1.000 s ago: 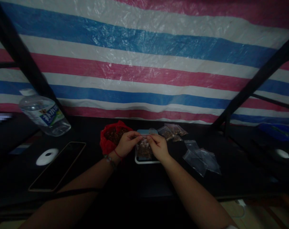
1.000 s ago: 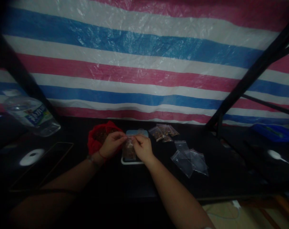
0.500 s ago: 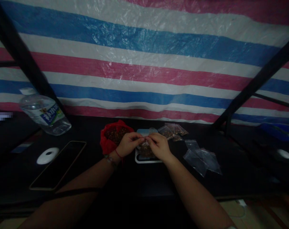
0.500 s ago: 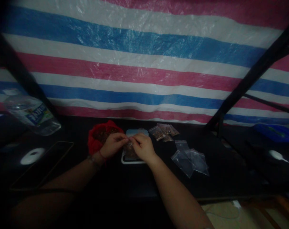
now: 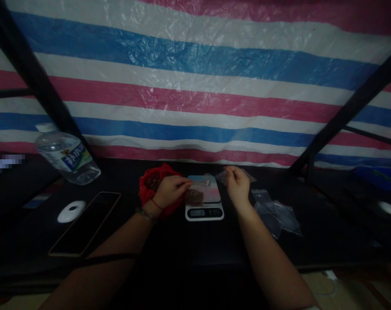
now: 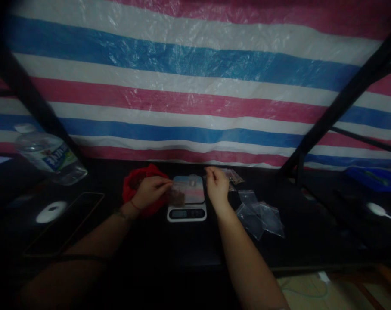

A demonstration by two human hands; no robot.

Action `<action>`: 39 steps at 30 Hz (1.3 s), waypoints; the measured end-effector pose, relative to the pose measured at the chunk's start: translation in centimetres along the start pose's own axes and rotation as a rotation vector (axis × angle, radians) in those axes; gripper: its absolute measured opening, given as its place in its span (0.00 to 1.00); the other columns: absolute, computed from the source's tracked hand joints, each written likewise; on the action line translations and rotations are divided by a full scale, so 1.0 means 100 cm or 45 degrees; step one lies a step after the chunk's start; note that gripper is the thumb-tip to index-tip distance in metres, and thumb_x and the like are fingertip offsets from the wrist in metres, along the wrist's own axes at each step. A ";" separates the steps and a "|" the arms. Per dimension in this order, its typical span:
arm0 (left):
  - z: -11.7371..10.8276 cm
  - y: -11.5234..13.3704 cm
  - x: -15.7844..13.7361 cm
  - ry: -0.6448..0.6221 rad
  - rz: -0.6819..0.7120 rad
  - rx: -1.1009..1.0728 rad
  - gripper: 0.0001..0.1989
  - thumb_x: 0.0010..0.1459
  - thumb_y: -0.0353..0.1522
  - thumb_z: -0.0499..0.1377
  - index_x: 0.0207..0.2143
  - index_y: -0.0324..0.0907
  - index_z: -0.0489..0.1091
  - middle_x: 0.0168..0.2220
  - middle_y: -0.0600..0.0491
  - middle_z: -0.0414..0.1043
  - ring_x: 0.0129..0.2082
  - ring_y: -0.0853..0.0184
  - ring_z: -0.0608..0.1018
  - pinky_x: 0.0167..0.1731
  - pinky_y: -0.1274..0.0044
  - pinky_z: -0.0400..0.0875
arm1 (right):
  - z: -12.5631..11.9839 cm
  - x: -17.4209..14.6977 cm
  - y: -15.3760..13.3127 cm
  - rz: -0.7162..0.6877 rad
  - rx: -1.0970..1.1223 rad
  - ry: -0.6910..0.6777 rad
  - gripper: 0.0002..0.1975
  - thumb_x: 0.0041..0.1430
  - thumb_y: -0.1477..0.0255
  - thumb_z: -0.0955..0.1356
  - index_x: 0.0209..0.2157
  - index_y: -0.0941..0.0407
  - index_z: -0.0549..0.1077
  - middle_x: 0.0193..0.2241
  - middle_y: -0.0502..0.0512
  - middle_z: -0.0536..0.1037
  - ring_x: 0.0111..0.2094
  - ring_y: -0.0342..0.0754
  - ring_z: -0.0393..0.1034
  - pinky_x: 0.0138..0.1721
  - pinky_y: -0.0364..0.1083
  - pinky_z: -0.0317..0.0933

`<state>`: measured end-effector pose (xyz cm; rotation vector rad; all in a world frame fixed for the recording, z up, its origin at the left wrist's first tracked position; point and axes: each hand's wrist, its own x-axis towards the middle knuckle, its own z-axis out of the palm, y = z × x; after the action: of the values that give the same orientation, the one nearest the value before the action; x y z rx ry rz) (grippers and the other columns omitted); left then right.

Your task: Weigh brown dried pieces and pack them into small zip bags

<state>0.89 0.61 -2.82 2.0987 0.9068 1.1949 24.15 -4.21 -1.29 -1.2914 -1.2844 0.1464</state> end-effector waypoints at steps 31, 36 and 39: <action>-0.082 -0.047 -0.003 -0.510 -0.137 0.771 0.22 0.55 0.44 0.55 0.45 0.40 0.73 0.45 0.46 0.75 0.44 0.59 0.75 0.46 0.72 0.67 | 0.015 0.005 0.045 -0.194 -0.464 -0.526 0.29 0.56 0.61 0.66 0.58 0.57 0.63 0.52 0.62 0.72 0.54 0.56 0.63 0.55 0.56 0.55; -0.096 -0.040 -0.004 -0.607 -0.210 0.645 0.19 0.55 0.46 0.55 0.37 0.40 0.74 0.36 0.50 0.75 0.35 0.64 0.75 0.37 0.76 0.67 | 0.030 -0.001 0.039 -0.267 -0.548 -0.707 0.20 0.54 0.69 0.68 0.49 0.58 0.72 0.47 0.60 0.75 0.51 0.53 0.65 0.55 0.53 0.56; -0.095 -0.033 -0.005 -0.780 -0.277 0.529 0.19 0.52 0.46 0.58 0.35 0.40 0.74 0.33 0.52 0.74 0.31 0.66 0.74 0.31 0.78 0.65 | 0.027 -0.001 0.041 -0.226 -0.570 -0.691 0.18 0.54 0.71 0.68 0.48 0.59 0.73 0.45 0.60 0.76 0.49 0.53 0.66 0.54 0.52 0.57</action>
<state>-8.62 3.48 -1.22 2.3932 1.1001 0.2208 24.35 -1.15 -5.10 -1.5655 -1.9710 0.0873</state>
